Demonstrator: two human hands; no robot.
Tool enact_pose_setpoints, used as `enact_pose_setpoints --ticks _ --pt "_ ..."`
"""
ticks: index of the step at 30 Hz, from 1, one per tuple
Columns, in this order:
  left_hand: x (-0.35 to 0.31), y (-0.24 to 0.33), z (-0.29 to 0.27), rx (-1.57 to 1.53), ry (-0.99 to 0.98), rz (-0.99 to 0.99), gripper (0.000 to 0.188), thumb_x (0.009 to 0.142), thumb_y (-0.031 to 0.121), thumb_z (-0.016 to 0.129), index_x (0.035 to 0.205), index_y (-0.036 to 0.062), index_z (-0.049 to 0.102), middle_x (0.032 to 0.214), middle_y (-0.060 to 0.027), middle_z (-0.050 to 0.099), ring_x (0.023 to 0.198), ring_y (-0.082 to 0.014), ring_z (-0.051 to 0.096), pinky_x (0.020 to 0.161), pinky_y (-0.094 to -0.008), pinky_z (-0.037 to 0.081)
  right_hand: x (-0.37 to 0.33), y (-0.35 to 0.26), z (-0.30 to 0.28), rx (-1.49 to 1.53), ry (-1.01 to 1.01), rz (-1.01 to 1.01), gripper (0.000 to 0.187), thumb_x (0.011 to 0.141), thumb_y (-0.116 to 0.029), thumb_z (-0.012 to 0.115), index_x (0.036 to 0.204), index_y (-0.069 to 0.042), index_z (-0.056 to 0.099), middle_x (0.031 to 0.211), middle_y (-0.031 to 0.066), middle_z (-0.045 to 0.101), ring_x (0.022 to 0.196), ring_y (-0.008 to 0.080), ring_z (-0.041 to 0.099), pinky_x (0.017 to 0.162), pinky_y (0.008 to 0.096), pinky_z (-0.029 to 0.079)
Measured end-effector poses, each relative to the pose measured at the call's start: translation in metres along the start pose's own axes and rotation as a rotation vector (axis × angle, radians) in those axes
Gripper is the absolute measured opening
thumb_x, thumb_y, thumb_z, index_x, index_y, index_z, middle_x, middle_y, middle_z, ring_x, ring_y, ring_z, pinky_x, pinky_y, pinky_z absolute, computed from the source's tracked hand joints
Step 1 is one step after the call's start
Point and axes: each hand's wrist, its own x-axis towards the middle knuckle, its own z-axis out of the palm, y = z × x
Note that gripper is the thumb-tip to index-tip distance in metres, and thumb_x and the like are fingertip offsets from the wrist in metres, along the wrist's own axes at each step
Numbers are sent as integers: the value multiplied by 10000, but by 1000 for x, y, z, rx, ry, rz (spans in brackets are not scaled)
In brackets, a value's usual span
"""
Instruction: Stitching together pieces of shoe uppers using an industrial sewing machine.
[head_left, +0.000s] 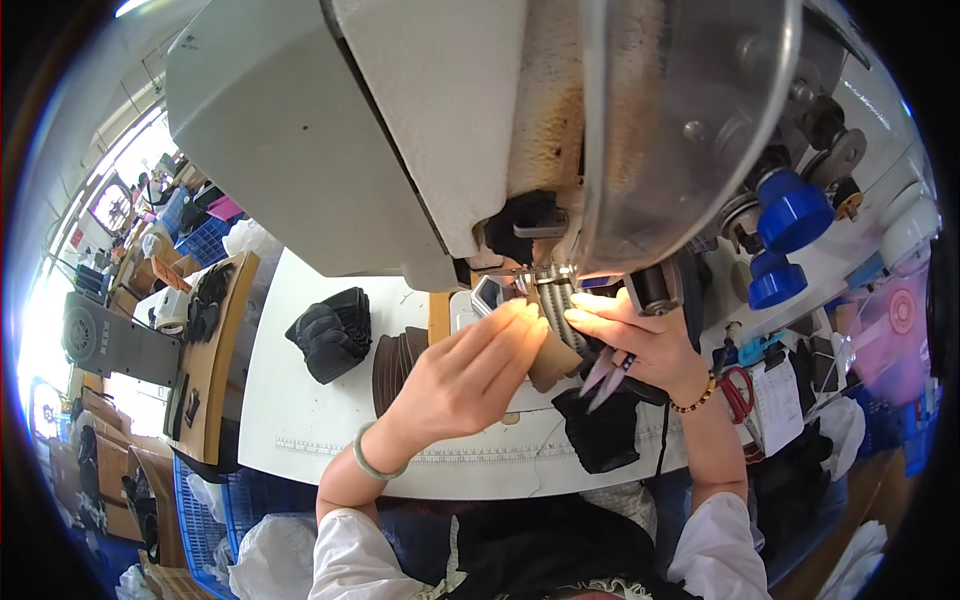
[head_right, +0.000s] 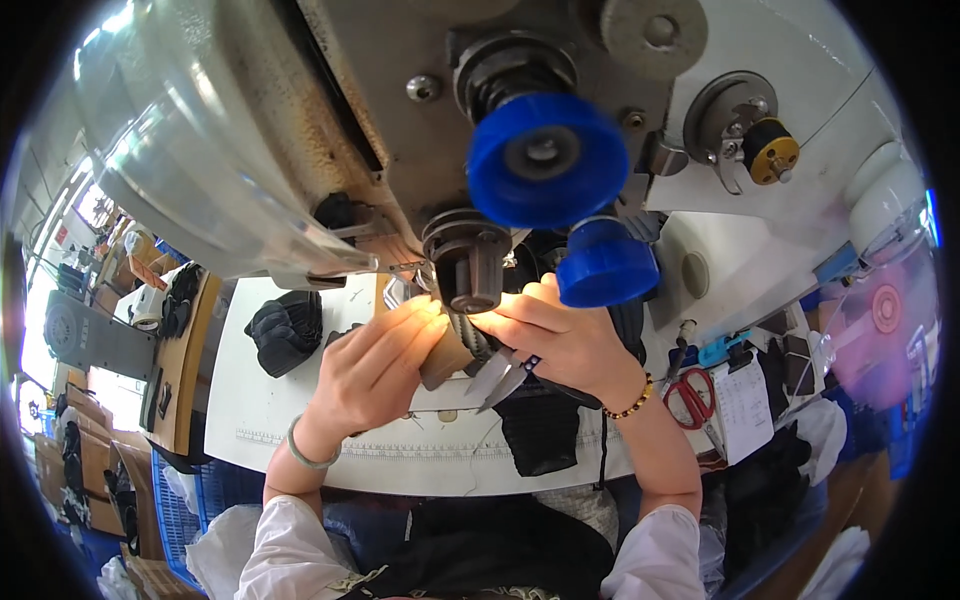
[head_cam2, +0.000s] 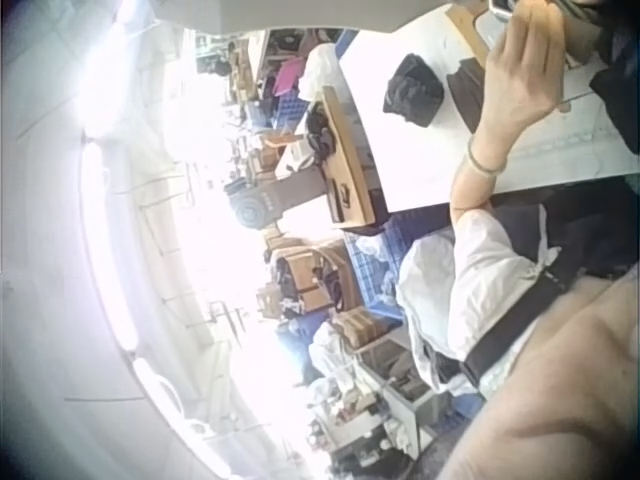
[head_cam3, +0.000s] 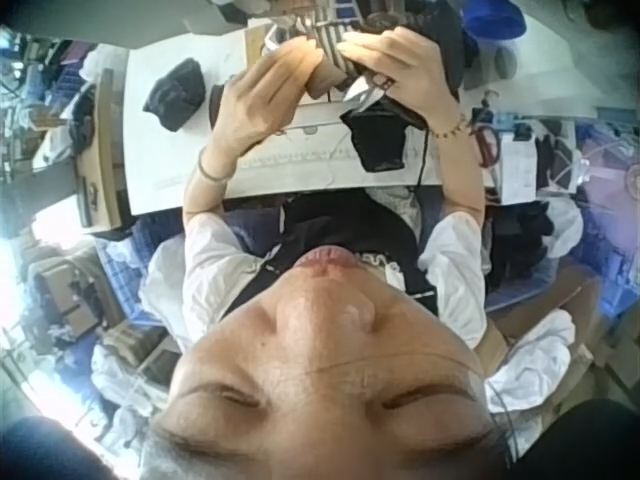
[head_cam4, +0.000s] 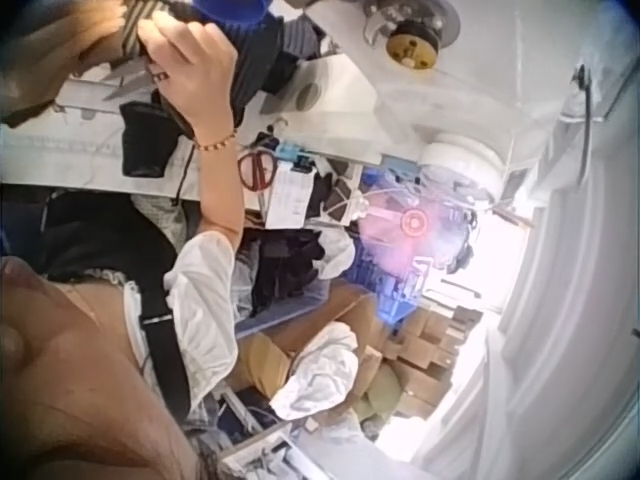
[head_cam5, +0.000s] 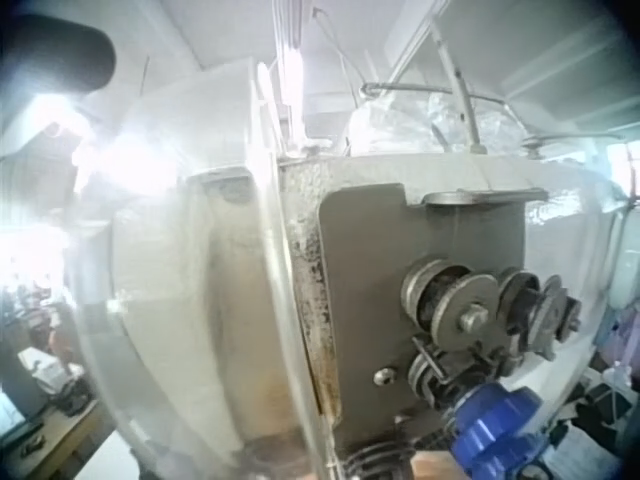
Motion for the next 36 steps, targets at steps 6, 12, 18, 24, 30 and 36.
enact_pose_setpoints --ticks 6,12,18,24,30,36 --pt "0 6 2 -19 36 -96 405 600 18 634 995 -67 661 982 -137 642 921 -263 667 725 -305 576 0 -4 3 -91 40 1 394 607 -71 684 999 -113 702 929 -20 613 702 133 566 651 281 455" --pt "-6 6 13 42 170 3 419 581 32 632 986 -71 672 913 -119 655 883 -248 681 749 -303 578 3 -3 0 -9 3 36 393 615 -77 693 1005 -124 700 921 -23 604 705 154 570 653 294 457" --pt "-4 10 11 40 135 -20 415 593 20 615 994 -71 673 916 -120 658 888 -247 685 757 -289 572 3 -2 -1 -24 8 22 383 601 -66 701 978 -135 699 882 -37 574 720 154 559 647 296 449" --pt "-6 3 12 5 121 -114 447 582 42 681 1019 -51 668 948 -98 637 864 -233 666 675 -287 544 2 1 3 -126 -46 28 511 553 -58 738 1047 -167 671 916 -38 549 721 169 556 652 293 473" --pt "-11 3 16 -11 115 -158 457 590 36 702 1044 -12 673 992 -102 637 896 -257 653 710 -327 533 -6 10 4 170 -122 128 430 711 -56 746 1129 -145 703 1122 56 674 784 174 605 650 290 500" --pt "-18 4 22 -43 185 -49 378 665 51 720 1038 2 683 1037 -98 658 935 -262 656 758 -328 547 -3 9 6 54 -47 23 404 721 -68 739 1119 -129 710 1157 75 667 810 172 636 621 255 509"
